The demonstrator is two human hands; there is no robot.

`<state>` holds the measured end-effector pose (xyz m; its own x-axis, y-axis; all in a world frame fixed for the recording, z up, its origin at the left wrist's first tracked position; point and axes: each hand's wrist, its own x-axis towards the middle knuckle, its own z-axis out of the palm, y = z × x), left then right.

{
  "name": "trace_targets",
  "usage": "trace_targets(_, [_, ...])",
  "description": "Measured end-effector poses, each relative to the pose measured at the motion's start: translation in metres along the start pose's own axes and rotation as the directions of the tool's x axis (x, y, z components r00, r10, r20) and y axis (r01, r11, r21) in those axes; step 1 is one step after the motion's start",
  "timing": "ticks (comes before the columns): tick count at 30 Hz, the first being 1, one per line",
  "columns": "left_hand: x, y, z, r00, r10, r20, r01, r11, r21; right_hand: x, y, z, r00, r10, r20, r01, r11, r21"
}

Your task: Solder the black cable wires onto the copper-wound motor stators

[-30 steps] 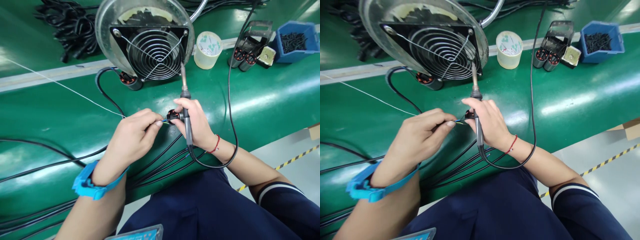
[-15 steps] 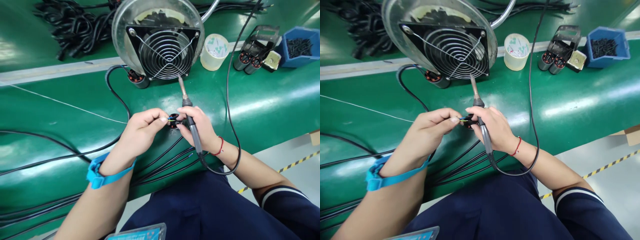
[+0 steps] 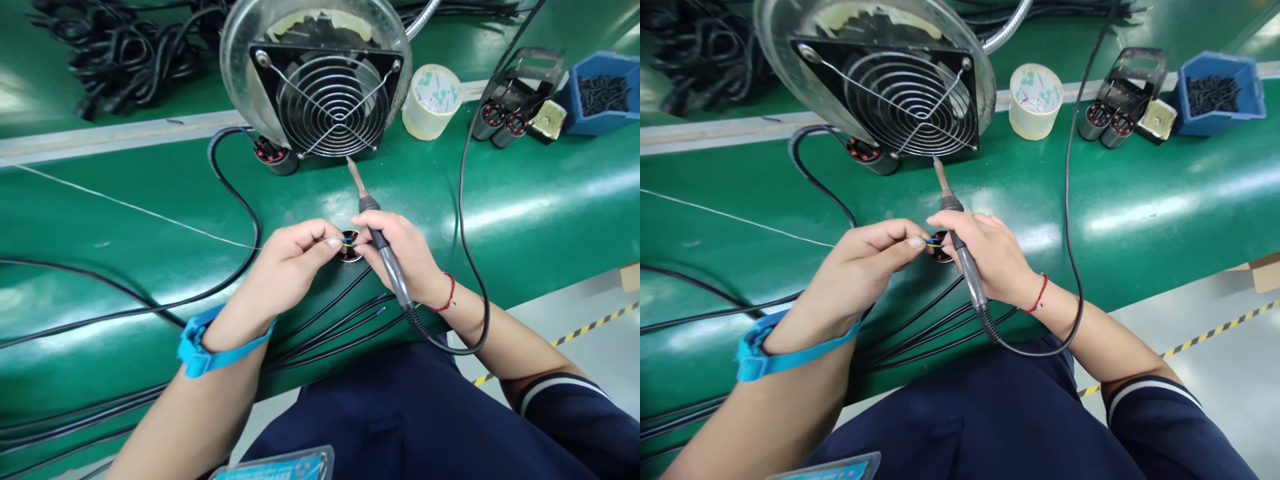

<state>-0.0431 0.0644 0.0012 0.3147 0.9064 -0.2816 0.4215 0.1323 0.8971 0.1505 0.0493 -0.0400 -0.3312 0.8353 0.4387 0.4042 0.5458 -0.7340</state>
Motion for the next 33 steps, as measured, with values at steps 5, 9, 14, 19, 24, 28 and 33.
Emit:
trace_targets(5, [0.001, 0.004, -0.001, 0.998, 0.044, 0.036, -0.046, 0.996, 0.073, 0.001, -0.004, -0.002, 1.0, -0.006, 0.023, 0.007, 0.999, -0.039])
trace_targets(9, [0.001, 0.004, -0.003, 0.997, 0.063, 0.037, -0.067, 0.99, 0.121, 0.0, -0.009, 0.003, 0.998, 0.066, -0.005, -0.066, 0.995, 0.07])
trace_targets(14, [0.001, 0.001, -0.004, 1.0, 0.008, 0.003, -0.008, 1.0, 0.017, -0.004, -0.004, 0.008, 0.998, 0.058, -0.014, -0.057, 0.996, 0.063])
trace_targets(19, [0.001, 0.0, -0.005, 1.0, -0.01, 0.026, 0.009, 1.0, 0.016, -0.005, -0.004, 0.007, 0.995, 0.067, -0.078, -0.062, 0.996, 0.07])
trace_targets(24, [0.0, 0.002, -0.007, 0.997, 0.042, 0.068, -0.048, 0.995, 0.084, -0.003, -0.008, 0.007, 0.996, 0.031, -0.079, -0.03, 0.999, 0.018])
trace_targets(28, [-0.001, 0.005, -0.007, 0.992, 0.095, 0.083, -0.105, 0.988, 0.116, 0.0, -0.006, 0.003, 0.99, -0.058, -0.126, 0.056, 0.998, -0.018])
trace_targets(33, [-0.002, 0.006, -0.008, 0.99, 0.106, 0.092, -0.118, 0.984, 0.133, 0.003, 0.0, -0.002, 0.998, 0.064, 0.023, -0.067, 0.985, 0.158])
